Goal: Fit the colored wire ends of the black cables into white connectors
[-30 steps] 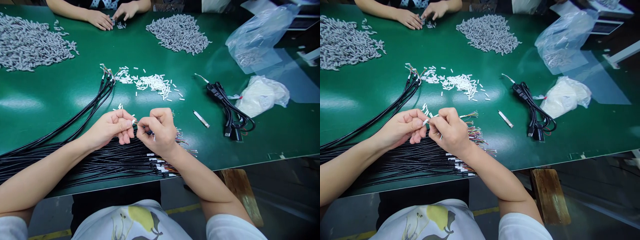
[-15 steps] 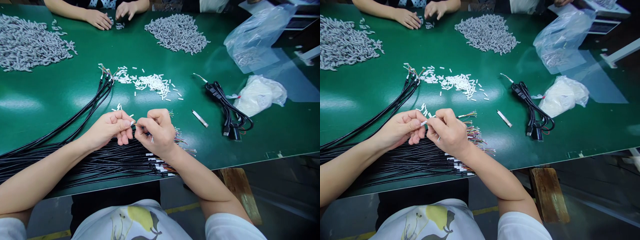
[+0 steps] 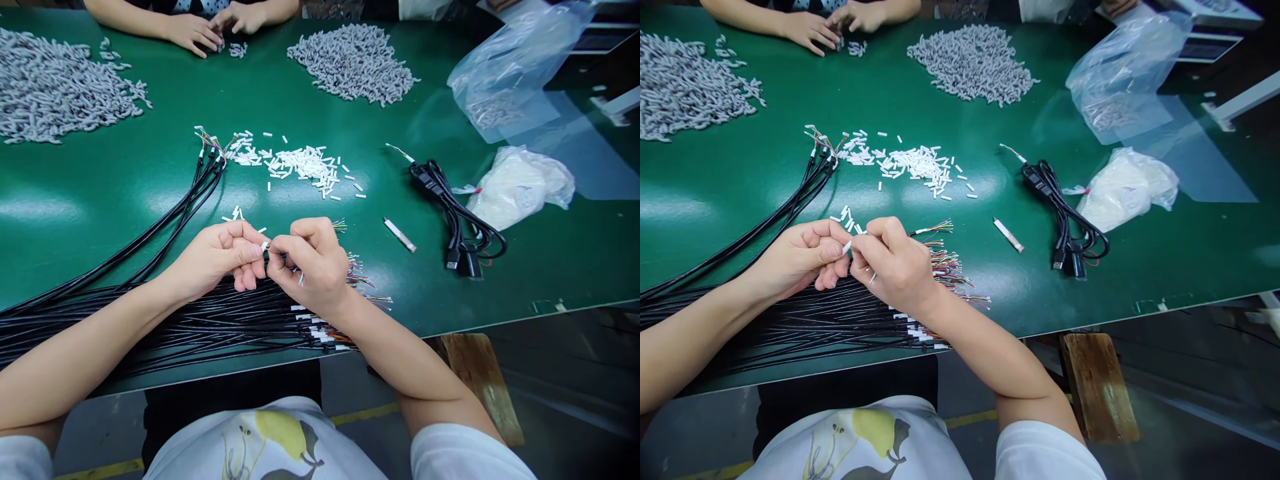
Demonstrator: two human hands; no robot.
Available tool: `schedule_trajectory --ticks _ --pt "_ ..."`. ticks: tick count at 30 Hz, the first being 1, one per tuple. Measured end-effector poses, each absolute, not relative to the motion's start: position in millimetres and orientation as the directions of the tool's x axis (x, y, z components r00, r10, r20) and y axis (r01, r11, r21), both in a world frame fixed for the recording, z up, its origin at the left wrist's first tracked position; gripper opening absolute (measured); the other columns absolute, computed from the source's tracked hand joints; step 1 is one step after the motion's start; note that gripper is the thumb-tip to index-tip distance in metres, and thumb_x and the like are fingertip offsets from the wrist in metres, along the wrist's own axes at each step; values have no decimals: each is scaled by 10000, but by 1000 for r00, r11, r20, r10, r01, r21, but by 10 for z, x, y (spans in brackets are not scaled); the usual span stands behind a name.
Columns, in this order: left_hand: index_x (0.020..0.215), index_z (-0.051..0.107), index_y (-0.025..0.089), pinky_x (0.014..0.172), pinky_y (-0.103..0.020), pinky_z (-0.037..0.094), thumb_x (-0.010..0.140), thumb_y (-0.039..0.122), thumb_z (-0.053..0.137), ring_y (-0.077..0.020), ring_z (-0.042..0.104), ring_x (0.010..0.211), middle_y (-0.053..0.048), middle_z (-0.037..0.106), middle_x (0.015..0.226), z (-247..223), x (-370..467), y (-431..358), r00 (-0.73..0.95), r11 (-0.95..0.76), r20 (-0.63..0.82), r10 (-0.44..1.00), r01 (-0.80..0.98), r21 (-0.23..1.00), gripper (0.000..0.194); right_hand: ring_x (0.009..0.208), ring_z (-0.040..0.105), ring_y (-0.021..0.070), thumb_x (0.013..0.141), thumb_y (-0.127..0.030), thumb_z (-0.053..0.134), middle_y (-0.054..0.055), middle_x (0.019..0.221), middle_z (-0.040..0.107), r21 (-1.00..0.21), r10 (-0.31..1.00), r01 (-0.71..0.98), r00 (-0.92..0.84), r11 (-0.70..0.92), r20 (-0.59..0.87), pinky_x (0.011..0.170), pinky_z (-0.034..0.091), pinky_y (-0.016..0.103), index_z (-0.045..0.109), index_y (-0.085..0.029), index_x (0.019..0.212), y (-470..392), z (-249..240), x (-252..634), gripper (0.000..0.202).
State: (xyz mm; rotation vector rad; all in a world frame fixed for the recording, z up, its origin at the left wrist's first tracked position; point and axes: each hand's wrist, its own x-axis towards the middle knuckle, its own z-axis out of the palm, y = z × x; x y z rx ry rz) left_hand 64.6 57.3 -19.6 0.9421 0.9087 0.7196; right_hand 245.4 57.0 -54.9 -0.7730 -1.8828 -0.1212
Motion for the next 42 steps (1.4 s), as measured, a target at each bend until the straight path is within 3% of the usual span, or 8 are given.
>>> schedule_trajectory --ticks 5,10,13,20,26,31,36,42 --pt "865 644 137 415 -147 478 772 353 853 -85 633 471 -2 727 643 -211 652 564 462 382 -285 840 -129 915 315 708 530 97 882 -76 609 0 822 529 -348 531 519 -258 781 807 559 427 222 615 -204 822 551 -516 2474 141" --pt "880 625 160 409 -136 403 782 275 799 -56 546 444 35 670 604 -181 629 614 346 326 -250 904 -181 928 231 759 634 97 956 -232 563 4 939 578 -818 829 180 -255 546 497 623 530 238 648 -217 974 625 -392 2576 89" --pt "869 613 171 397 -128 324 799 243 736 -36 444 417 65 589 548 -162 603 653 266 301 -243 933 -203 932 158 834 721 104 973 -243 489 14 1040 591 -939 893 -47 -297 340 338 676 584 239 624 -213 1068 676 -345 2617 168" --pt "912 587 188 457 -132 361 843 241 703 -50 474 493 66 585 605 -199 586 658 258 252 -198 946 -197 948 146 847 737 110 897 -237 588 2 1013 578 -959 919 -98 -275 265 282 692 602 228 608 -206 998 688 -367 2589 108" --pt "955 559 203 503 -152 411 875 242 689 -67 510 540 58 610 656 -223 609 652 260 183 -131 957 -189 965 158 804 748 114 889 -351 658 -18 945 623 -968 941 -142 -239 209 238 658 602 223 570 -235 1075 702 -414 2580 236" --pt "946 578 211 523 -173 404 880 268 682 -82 497 568 52 567 653 -246 602 614 254 80 -52 966 -100 992 136 682 732 93 916 -387 668 -40 806 637 -978 962 -142 -205 153 180 590 580 197 606 -221 928 693 -381 2561 178" --pt "928 622 205 597 -218 462 904 357 689 -106 551 642 14 602 737 -276 531 598 390 -105 118 913 -55 993 167 605 703 78 819 -374 769 -39 855 640 -980 975 -182 -191 77 112 475 535 177 626 -221 929 700 -374 2560 237" --pt "1022 630 192 657 -236 512 888 403 709 -130 619 715 -8 668 811 -96 585 659 319 -129 96 943 84 988 262 571 698 88 804 -334 789 -57 693 632 -992 963 -123 -262 29 61 454 517 169 619 -205 863 611 -277 2541 221"
